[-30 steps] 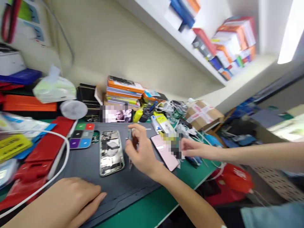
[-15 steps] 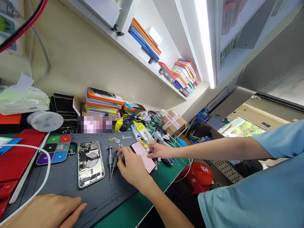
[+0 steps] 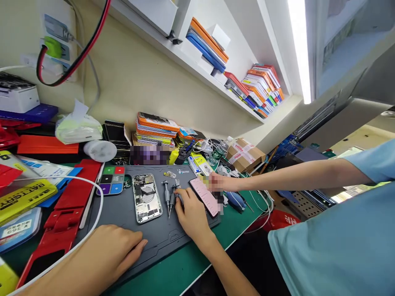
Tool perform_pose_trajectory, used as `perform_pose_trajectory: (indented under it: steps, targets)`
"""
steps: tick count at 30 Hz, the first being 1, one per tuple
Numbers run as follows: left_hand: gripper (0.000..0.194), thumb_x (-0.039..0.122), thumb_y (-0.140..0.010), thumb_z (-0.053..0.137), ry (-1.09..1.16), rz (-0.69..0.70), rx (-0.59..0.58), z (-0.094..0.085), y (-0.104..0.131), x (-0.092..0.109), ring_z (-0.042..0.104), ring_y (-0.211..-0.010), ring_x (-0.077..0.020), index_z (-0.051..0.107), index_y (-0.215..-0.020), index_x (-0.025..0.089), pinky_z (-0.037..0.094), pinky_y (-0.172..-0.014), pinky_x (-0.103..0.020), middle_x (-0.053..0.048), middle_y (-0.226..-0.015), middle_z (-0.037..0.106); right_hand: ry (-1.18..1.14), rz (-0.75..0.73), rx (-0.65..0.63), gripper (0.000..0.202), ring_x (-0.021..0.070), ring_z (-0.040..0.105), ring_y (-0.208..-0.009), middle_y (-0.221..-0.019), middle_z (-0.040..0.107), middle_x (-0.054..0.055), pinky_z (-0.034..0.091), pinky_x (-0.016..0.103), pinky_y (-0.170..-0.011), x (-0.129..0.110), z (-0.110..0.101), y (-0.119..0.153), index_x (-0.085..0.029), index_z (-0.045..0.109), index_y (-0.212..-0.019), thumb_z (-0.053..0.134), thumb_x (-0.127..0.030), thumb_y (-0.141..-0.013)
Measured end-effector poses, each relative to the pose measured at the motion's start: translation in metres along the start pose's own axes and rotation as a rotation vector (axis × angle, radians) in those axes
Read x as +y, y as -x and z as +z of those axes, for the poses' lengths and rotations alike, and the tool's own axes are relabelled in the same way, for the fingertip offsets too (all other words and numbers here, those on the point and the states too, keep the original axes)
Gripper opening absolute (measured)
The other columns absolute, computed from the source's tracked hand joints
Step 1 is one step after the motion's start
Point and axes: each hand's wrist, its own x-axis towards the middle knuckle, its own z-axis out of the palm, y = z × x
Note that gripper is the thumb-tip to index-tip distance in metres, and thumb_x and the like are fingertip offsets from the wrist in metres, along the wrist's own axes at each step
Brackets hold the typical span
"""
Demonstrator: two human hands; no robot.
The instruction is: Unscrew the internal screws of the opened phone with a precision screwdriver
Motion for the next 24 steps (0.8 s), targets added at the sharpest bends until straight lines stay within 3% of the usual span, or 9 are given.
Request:
perform_pose_trajectory:
  steps: [3,8,10,13,16,18,22,24]
  targets:
    - [0.041,0.03,-0.104,0.043,-0.02,-0.002,-0.078,-0.008,0.0,0.004,0.079,-0.077,-0.0243,0.077,-0.082,0.024,0.054,-0.069,-0.026,-0.007,-0.077,0.079,-0.006,-0.007,0.01,0.016,0.0208,0.069,-0.095,-0.114,0.068,0.006,0.062,0.038,-0.082,0.0,0.001,0.0,-0.017,0.066,-0.121,0.063,-0.018,-0.105]
    - [0.039,0.026,-0.106,0.044,-0.084,0.029,-0.1,-0.011,0.0,0.005,0.078,-0.075,-0.0231,0.077,-0.085,0.024,0.051,-0.067,-0.026,-0.006,-0.078,0.079,0.001,-0.034,0.048,0.017,0.0219,0.07,-0.099,-0.118,0.069,0.007,0.062,0.038,-0.084,0.0,0.0,0.0,-0.017,0.067,-0.122,0.061,-0.017,-0.106]
    - [0.038,0.024,-0.106,0.045,-0.169,0.107,-0.065,-0.009,0.0,0.005,0.076,-0.07,-0.0218,0.075,-0.084,0.023,0.047,-0.063,-0.027,-0.004,-0.075,0.078,-0.003,-0.044,0.085,0.02,0.0243,0.07,-0.105,-0.125,0.067,0.01,0.062,0.04,-0.086,-0.001,-0.002,0.002,-0.017,0.067,-0.125,0.058,-0.018,-0.107]
    - [0.037,0.02,-0.107,0.046,-0.349,0.326,0.113,-0.009,0.005,0.009,0.068,-0.058,-0.0209,0.068,-0.078,0.022,0.039,-0.057,-0.034,-0.001,-0.068,0.072,-0.035,-0.06,0.158,0.027,0.028,0.069,-0.114,-0.134,0.064,0.014,0.06,0.043,-0.093,-0.001,-0.011,0.011,-0.019,0.067,-0.13,0.049,-0.023,-0.111]
    - [0.032,0.018,-0.103,0.054,-0.465,0.586,0.341,-0.017,0.014,0.022,0.056,-0.051,-0.0193,0.061,-0.072,0.021,0.031,-0.052,-0.038,0.001,-0.061,0.059,-0.11,-0.122,0.21,0.03,0.0263,0.068,-0.118,-0.129,0.068,0.012,0.058,0.042,-0.099,0.001,-0.028,0.03,-0.021,0.065,-0.132,0.043,-0.023,-0.112]
    - [0.026,0.018,-0.1,0.06,-0.491,0.713,0.401,-0.027,0.022,0.037,0.051,-0.05,-0.0179,0.06,-0.073,0.02,0.027,-0.051,-0.039,0.002,-0.06,0.055,-0.163,-0.2,0.226,0.032,0.0251,0.068,-0.12,-0.128,0.069,0.011,0.058,0.039,-0.1,0.002,-0.043,0.048,-0.023,0.063,-0.137,0.045,-0.02,-0.11]
    - [0.022,0.022,-0.103,0.058,-0.514,0.709,0.301,-0.043,0.05,0.064,0.052,-0.053,-0.0179,0.065,-0.082,0.021,0.034,-0.051,-0.038,0.001,-0.062,0.058,-0.221,-0.332,0.271,0.043,0.0238,0.069,-0.119,-0.131,0.07,0.009,0.06,0.036,-0.096,0.004,-0.077,0.092,-0.025,0.06,-0.144,0.048,-0.011,-0.106]
    - [0.02,0.023,-0.104,0.057,-0.439,0.657,0.328,-0.04,0.076,0.07,0.056,-0.056,-0.0172,0.067,-0.087,0.024,0.041,-0.053,-0.035,0.002,-0.065,0.064,-0.191,-0.382,0.324,0.05,0.024,0.069,-0.121,-0.135,0.069,0.009,0.058,0.034,-0.096,0.004,-0.09,0.117,-0.024,0.058,-0.149,0.05,-0.007,-0.103]
